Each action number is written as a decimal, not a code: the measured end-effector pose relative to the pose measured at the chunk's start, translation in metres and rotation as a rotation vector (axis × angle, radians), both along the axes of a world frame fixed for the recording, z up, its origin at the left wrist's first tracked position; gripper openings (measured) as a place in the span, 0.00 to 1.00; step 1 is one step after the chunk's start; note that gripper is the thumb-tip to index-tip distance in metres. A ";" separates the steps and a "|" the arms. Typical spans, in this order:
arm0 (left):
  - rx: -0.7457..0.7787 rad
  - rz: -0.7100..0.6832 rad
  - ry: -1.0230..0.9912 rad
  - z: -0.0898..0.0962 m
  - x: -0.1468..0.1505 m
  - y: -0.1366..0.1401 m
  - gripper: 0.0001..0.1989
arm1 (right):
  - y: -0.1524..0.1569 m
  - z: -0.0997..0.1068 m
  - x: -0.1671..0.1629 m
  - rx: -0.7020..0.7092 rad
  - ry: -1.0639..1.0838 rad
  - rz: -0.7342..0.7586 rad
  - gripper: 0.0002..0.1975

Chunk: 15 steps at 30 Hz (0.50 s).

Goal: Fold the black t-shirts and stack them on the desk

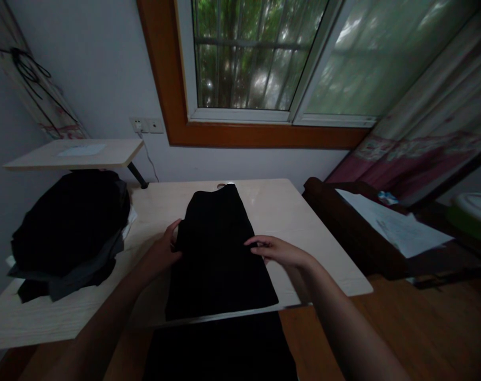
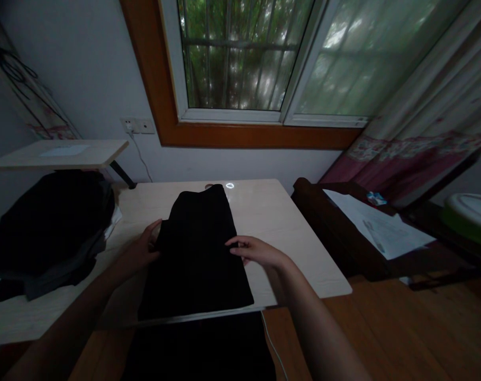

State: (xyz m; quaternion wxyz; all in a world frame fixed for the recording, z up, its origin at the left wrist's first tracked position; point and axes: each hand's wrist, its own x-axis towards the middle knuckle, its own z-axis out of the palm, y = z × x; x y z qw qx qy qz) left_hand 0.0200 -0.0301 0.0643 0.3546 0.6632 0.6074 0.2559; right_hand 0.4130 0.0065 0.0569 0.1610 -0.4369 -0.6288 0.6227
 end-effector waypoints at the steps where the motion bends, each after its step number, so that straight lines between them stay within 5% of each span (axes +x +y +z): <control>1: 0.030 0.009 0.035 0.002 0.003 0.004 0.50 | 0.004 -0.002 -0.002 0.029 -0.001 -0.035 0.23; 6: 0.062 0.038 0.069 0.002 0.012 0.025 0.46 | 0.026 -0.011 -0.014 0.133 -0.029 -0.177 0.23; 15: 0.093 0.262 -0.037 -0.044 -0.012 0.058 0.35 | 0.053 -0.021 -0.012 0.131 -0.023 -0.151 0.18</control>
